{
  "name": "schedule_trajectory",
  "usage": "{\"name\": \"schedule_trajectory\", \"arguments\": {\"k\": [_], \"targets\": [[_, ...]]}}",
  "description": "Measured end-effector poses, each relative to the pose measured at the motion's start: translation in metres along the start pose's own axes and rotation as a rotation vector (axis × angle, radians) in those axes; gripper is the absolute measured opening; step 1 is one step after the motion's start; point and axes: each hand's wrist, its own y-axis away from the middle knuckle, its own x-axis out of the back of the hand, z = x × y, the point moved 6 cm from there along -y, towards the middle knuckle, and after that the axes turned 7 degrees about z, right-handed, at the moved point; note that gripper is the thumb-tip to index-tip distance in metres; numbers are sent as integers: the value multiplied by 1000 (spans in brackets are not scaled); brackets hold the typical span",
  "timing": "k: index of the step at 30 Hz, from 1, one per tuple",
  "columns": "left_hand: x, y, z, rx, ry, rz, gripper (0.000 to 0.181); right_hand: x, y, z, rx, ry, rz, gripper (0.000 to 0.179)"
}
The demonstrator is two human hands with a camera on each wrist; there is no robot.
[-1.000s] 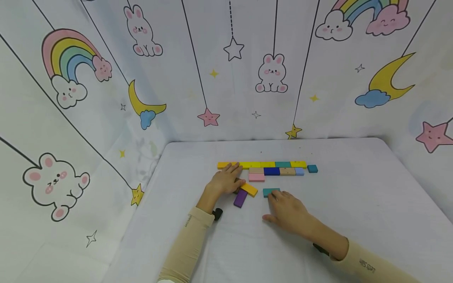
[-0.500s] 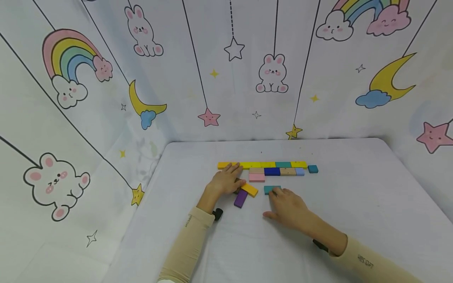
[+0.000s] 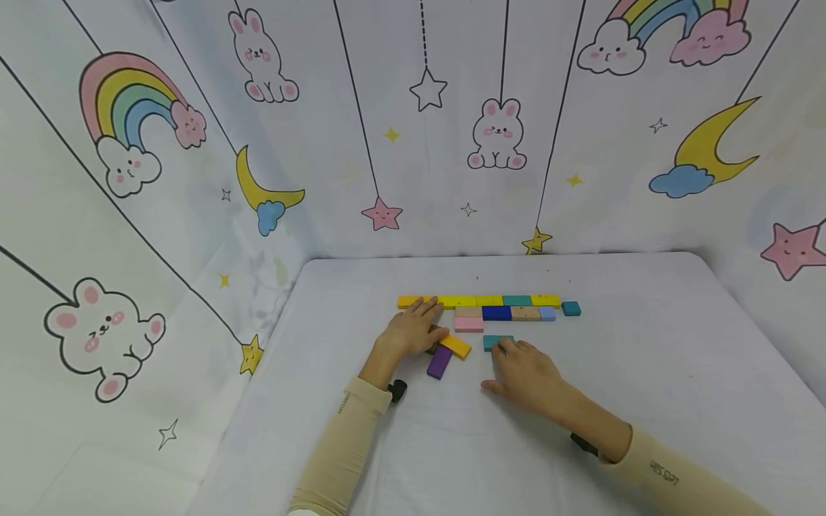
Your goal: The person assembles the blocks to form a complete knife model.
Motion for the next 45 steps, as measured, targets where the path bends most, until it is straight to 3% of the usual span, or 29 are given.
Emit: {"name": "schedule_trajectory", "arguments": {"k": [16,33,45], "targets": [[0,0,0,-1,5,-2,68,1,-1,2,-1,-11,19,61],[0,0,0,1,1,-4,68,-3,-2,0,-34,3,5,70],[-2,-1,-1,8,-6,-11,70,-2,-4,2,-71,-47,-17,73]]}}
